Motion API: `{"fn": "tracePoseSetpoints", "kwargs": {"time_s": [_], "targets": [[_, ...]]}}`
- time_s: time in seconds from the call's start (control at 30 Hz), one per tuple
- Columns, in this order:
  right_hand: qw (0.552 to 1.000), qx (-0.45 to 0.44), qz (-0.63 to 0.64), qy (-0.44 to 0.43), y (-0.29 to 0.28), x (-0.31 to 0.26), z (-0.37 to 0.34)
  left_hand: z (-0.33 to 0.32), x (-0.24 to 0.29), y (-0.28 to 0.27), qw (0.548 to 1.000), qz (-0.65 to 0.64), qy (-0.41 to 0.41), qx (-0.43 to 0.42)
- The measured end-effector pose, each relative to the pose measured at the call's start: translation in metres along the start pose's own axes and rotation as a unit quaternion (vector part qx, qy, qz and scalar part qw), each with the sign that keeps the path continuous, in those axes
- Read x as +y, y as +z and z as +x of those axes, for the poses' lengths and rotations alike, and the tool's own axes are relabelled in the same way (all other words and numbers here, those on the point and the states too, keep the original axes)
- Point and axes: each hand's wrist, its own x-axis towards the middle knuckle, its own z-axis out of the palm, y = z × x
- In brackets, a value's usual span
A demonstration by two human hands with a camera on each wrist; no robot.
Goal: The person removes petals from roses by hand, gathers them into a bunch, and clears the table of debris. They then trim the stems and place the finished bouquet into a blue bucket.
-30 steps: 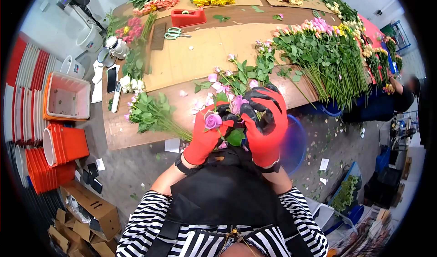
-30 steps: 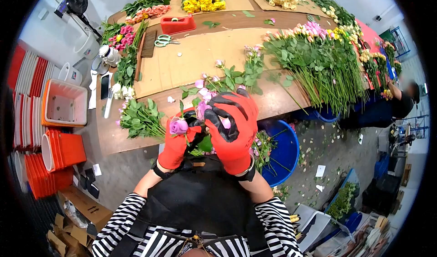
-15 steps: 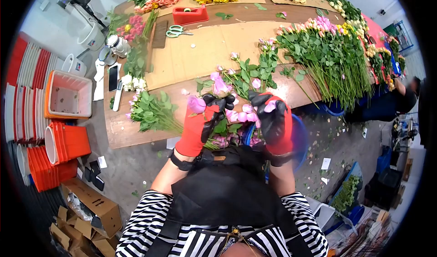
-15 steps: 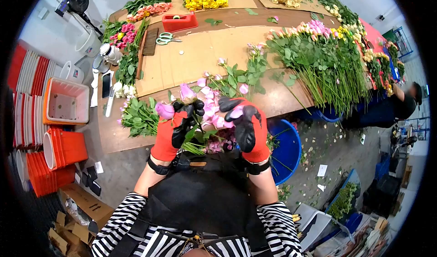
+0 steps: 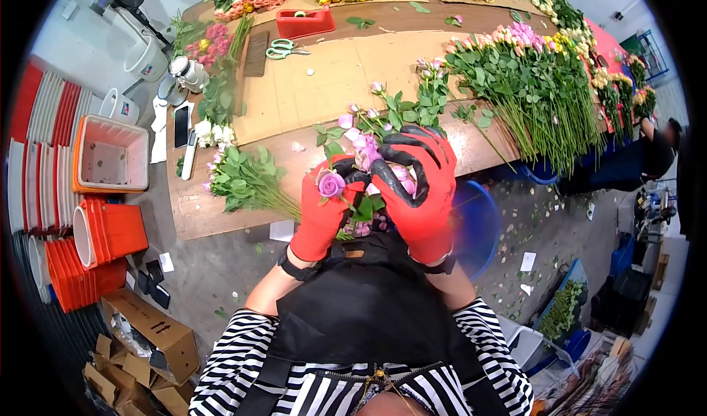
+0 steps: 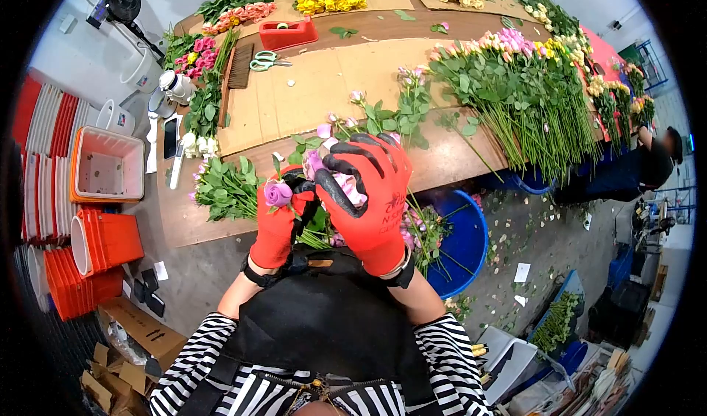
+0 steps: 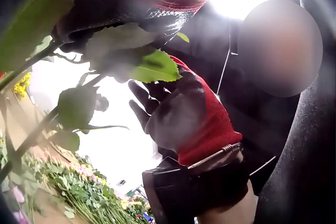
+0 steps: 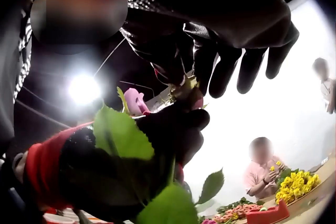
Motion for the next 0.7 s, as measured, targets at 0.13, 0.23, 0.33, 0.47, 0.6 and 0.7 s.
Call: {"fn": "tracePoseSetpoints", "kwargs": {"time_s": [0.13,0.23,0.33,0.47,0.6,0.7], "targets": [[1.0,-0.002,0.004,-0.019,-0.001,-0.005,-0.001,0.0,0.002,0.005,0.998,0.001,0.048,0.038],[0.996,-0.018,0.074,-0.041,0.0,-0.003,-0.001,0.001,0.004,0.003,0.998,-0.051,0.02,0.026],[0.952,-0.032,0.286,0.107,0.003,-0.005,-0.005,0.0,0.007,0.0,0.996,-0.085,-0.004,0.012],[0.899,-0.049,0.396,0.18,0.001,0.012,-0.007,0.004,0.009,-0.007,0.995,0.068,0.079,-0.009],[0.964,-0.002,0.255,0.078,-0.003,0.014,-0.002,0.002,-0.005,-0.008,0.996,0.054,0.077,0.003],[0.986,-0.009,0.156,0.055,-0.005,0.008,0.002,-0.002,-0.007,-0.008,0.998,0.016,0.063,0.006]]}}
